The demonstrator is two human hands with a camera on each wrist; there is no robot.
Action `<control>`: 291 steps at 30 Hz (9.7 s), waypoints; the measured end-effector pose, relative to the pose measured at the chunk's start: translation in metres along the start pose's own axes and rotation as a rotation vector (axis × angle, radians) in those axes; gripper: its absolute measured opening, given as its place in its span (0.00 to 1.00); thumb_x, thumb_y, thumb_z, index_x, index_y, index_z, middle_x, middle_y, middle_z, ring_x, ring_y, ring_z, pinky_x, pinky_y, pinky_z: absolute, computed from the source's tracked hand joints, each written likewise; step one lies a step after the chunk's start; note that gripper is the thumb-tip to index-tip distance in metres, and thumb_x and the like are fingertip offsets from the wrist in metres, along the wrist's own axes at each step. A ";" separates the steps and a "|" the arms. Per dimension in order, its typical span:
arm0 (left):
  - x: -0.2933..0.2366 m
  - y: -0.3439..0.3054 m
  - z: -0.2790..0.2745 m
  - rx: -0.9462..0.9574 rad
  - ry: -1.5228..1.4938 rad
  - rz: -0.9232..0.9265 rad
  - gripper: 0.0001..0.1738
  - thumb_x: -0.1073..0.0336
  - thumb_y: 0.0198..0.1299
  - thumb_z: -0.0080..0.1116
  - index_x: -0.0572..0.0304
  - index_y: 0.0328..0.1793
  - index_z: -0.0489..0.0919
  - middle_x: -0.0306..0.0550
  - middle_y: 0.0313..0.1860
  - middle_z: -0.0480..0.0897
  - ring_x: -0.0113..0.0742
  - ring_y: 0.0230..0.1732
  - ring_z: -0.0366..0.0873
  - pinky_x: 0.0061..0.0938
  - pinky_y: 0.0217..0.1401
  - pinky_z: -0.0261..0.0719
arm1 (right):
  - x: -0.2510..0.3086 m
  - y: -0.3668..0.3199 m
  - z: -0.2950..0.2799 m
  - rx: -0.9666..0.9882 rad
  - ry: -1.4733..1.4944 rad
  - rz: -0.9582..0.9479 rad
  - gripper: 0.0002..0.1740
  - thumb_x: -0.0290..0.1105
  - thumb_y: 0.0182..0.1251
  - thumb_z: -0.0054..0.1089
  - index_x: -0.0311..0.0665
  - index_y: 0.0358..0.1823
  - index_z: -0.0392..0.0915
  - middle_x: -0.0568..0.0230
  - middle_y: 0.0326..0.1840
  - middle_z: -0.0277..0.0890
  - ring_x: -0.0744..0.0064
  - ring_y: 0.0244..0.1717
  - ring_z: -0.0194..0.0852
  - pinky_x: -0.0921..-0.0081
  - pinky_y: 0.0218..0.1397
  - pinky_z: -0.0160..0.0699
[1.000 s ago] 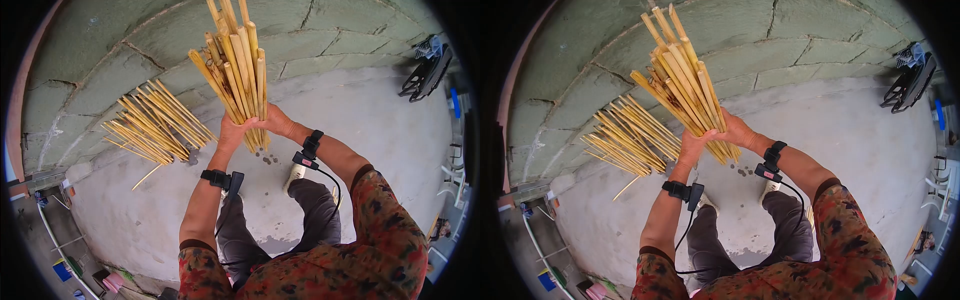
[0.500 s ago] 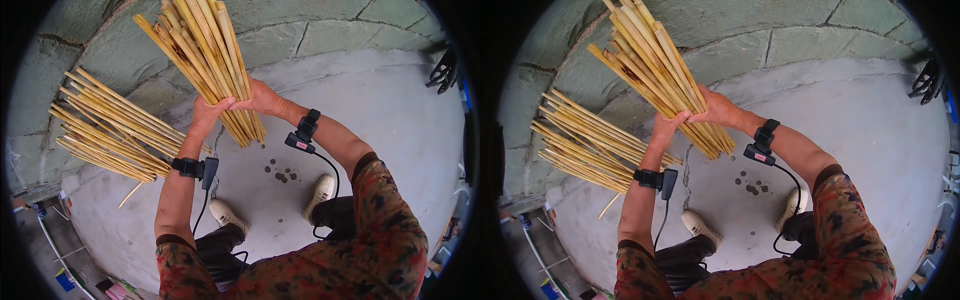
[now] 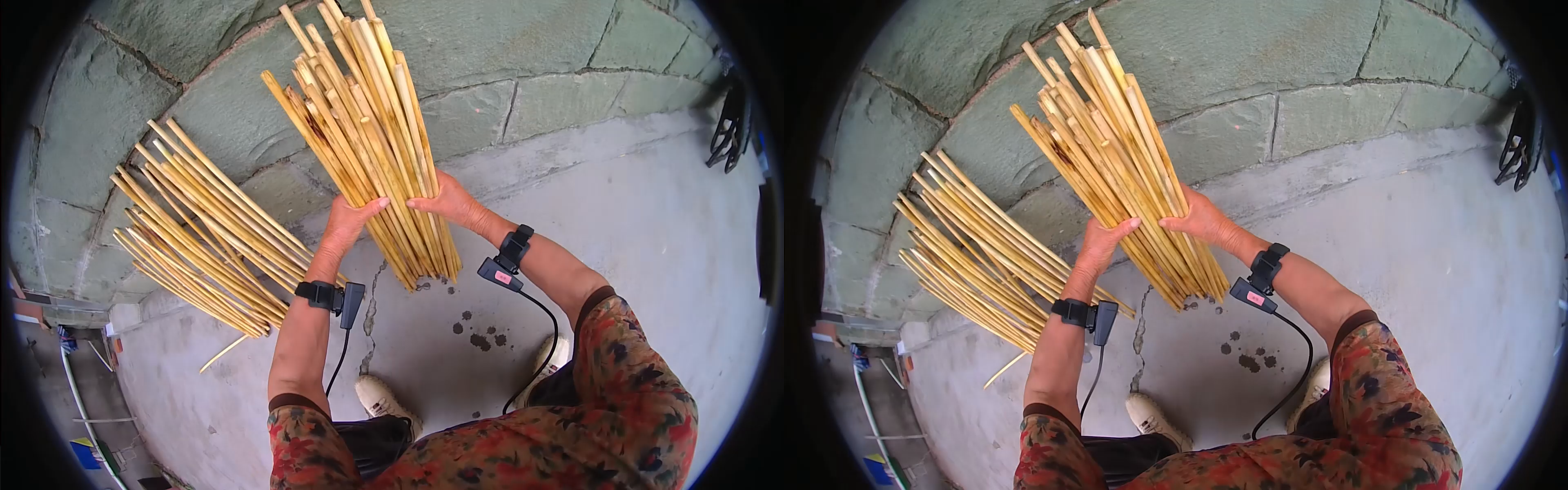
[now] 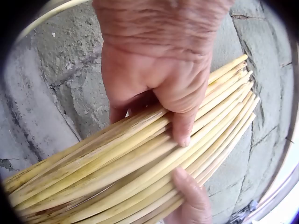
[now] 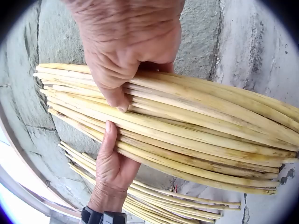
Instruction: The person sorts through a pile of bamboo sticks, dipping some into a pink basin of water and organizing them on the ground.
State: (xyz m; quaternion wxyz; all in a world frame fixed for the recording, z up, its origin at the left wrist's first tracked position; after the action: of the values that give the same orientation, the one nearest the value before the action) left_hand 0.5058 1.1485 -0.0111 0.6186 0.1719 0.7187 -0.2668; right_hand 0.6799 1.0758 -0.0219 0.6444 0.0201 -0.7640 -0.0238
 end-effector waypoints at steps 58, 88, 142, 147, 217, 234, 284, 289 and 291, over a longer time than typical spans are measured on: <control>-0.034 -0.073 0.015 -0.392 1.130 0.948 0.21 0.78 0.44 0.57 0.58 0.48 0.71 0.46 0.56 0.68 0.42 0.63 0.61 0.39 0.66 0.54 | -0.012 -0.007 -0.016 0.044 0.125 0.089 0.27 0.37 0.55 0.62 0.33 0.54 0.66 0.60 0.47 0.73 0.74 0.48 0.69 0.76 0.54 0.67; -0.021 -0.044 0.070 -0.055 1.100 0.812 0.18 0.75 0.48 0.53 0.64 0.48 0.71 0.49 0.48 0.72 0.44 0.45 0.70 0.34 0.48 0.68 | -0.008 -0.003 -0.057 0.099 -0.054 0.053 0.29 0.38 0.52 0.65 0.33 0.53 0.67 0.66 0.40 0.74 0.78 0.39 0.68 0.80 0.45 0.70; -0.019 -0.030 0.123 0.053 0.650 0.589 0.11 0.75 0.56 0.48 0.65 0.47 0.71 0.52 0.45 0.72 0.45 0.43 0.74 0.29 0.44 0.72 | -0.016 -0.029 -0.112 -0.130 0.119 0.171 0.48 0.47 0.50 0.64 0.36 0.67 0.46 0.51 0.55 0.65 0.65 0.57 0.62 0.70 0.62 0.56; -0.021 -0.035 0.104 0.046 0.671 0.559 0.10 0.76 0.55 0.49 0.64 0.45 0.72 0.51 0.44 0.72 0.48 0.43 0.73 0.30 0.44 0.72 | -0.016 -0.032 -0.111 -0.068 0.075 0.124 0.45 0.42 0.53 0.62 0.39 0.68 0.45 0.57 0.58 0.62 0.68 0.59 0.60 0.71 0.61 0.58; -0.002 0.031 0.139 -0.038 0.382 0.128 0.17 0.70 0.51 0.53 0.69 0.47 0.67 0.60 0.31 0.78 0.55 0.35 0.77 0.36 0.37 0.74 | -0.008 -0.030 -0.103 -0.143 0.205 -0.010 0.20 0.40 0.62 0.54 0.33 0.49 0.67 0.64 0.39 0.71 0.81 0.41 0.68 0.80 0.47 0.68; 0.011 0.033 0.149 -0.147 -0.183 0.220 0.32 0.74 0.54 0.54 0.68 0.63 0.54 0.55 0.56 0.67 0.37 0.53 0.69 0.27 0.52 0.71 | -0.017 -0.026 -0.109 -0.288 0.120 -0.030 0.27 0.30 0.60 0.45 0.34 0.61 0.52 0.56 0.50 0.66 0.70 0.47 0.71 0.73 0.54 0.66; 0.016 0.035 0.142 -0.027 -0.141 0.105 0.12 0.69 0.58 0.54 0.65 0.47 0.71 0.38 0.36 0.77 0.24 0.35 0.71 0.19 0.39 0.70 | -0.008 -0.022 -0.101 -0.121 0.259 -0.043 0.24 0.37 0.66 0.46 0.36 0.61 0.60 0.69 0.48 0.70 0.84 0.48 0.62 0.80 0.55 0.63; 0.013 0.032 0.139 -0.023 -0.148 0.137 0.17 0.70 0.58 0.53 0.67 0.53 0.68 0.43 0.43 0.76 0.28 0.44 0.72 0.21 0.48 0.69 | -0.016 -0.026 -0.112 -0.218 0.085 -0.045 0.27 0.41 0.64 0.50 0.33 0.60 0.60 0.62 0.52 0.68 0.78 0.52 0.62 0.77 0.58 0.61; 0.012 0.031 0.138 -0.062 -0.236 0.194 0.20 0.70 0.58 0.52 0.67 0.57 0.65 0.46 0.49 0.74 0.29 0.50 0.70 0.21 0.53 0.66 | -0.014 -0.031 -0.116 -0.205 0.096 -0.009 0.28 0.41 0.63 0.50 0.34 0.61 0.59 0.61 0.54 0.66 0.75 0.55 0.61 0.75 0.59 0.60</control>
State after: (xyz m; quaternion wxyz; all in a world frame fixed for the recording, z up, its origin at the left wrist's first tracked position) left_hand 0.6316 1.0901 -0.0406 0.7268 0.1888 0.6288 -0.2017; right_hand 0.7963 1.0450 -0.0184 0.6790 -0.0413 -0.7257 -0.1036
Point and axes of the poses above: each hand's wrist, its own y-axis towards the middle knuckle, its own z-axis out of the palm, x = y × z, the point moved 3 cm from there along y, towards the middle knuckle
